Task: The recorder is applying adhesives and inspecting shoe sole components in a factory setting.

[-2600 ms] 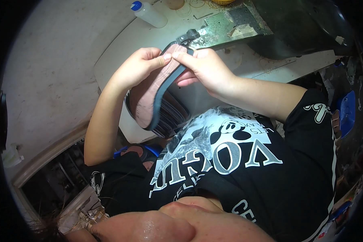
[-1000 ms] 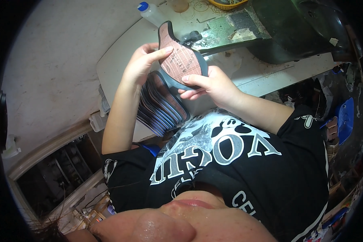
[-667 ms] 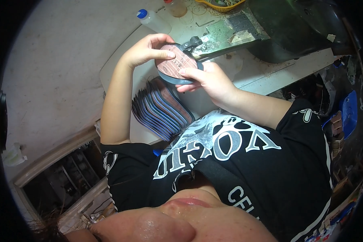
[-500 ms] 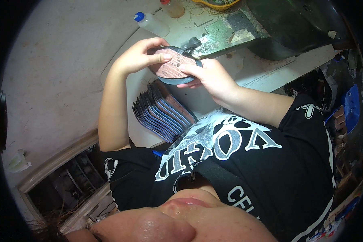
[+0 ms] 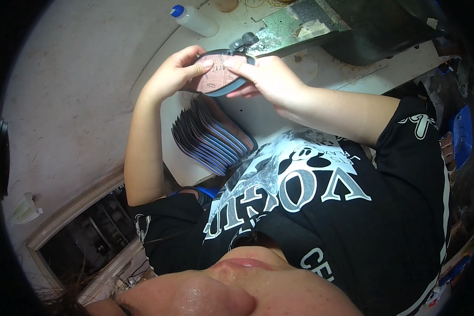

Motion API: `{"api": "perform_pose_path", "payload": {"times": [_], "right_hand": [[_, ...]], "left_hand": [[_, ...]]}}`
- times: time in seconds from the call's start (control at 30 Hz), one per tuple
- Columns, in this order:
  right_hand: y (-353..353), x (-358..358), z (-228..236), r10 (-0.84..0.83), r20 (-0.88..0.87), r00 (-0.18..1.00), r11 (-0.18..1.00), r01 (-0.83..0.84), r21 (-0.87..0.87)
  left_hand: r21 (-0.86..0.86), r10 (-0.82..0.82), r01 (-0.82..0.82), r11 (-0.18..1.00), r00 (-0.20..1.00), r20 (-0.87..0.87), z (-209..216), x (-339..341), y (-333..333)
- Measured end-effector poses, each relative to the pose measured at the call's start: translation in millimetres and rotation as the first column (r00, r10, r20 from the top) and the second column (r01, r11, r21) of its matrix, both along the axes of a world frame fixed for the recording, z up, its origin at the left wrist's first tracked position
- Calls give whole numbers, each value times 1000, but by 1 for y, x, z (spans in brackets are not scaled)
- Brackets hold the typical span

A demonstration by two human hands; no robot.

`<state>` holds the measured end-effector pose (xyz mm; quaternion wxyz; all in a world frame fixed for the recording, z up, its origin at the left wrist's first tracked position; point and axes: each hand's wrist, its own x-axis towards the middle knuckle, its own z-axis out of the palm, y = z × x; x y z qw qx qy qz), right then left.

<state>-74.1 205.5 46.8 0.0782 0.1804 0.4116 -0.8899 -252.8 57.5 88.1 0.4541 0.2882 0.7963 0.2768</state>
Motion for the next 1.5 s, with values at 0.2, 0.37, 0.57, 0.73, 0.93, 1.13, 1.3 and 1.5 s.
{"api": "perform_pose_path", "payload": {"times": [0.2, 0.37, 0.57, 0.73, 0.93, 1.13, 1.3, 1.5], "right_hand": [[-4, -3, -9, -46, -80, 996, 996, 39, -85], [0, -6, -11, -36, -81, 996, 995, 28, -99], [8, -10, -14, 36, 14, 999, 999, -36, 15], [10, -16, -12, 65, 33, 997, 998, -65, 19], [16, -21, -13, 139, 38, 990, 960, -144, 239], [8, 13, -18, 362, -84, 928, 873, -306, 381], [14, 11, -32, 312, -133, 941, 926, -270, 263], [18, -3, -28, 355, -85, 931, 912, -324, 252]], "left_hand": [[-2, 17, -17, 1000, 995, 99, -3, -10, 5], [38, 67, -72, 997, 989, 128, -12, -7, -6], [34, 191, -194, 980, 978, 84, -1, 17, -6], [-80, 117, -122, 989, 991, -70, -7, 22, -16], [-157, 347, -327, 932, 930, 121, -4, 53, -9], [-129, 510, -496, 859, 803, 308, -3, 69, -10], [-122, 478, -464, 877, 822, 310, -8, 64, -15], [39, 601, -628, 777, 760, 248, -26, 68, -25]]}}
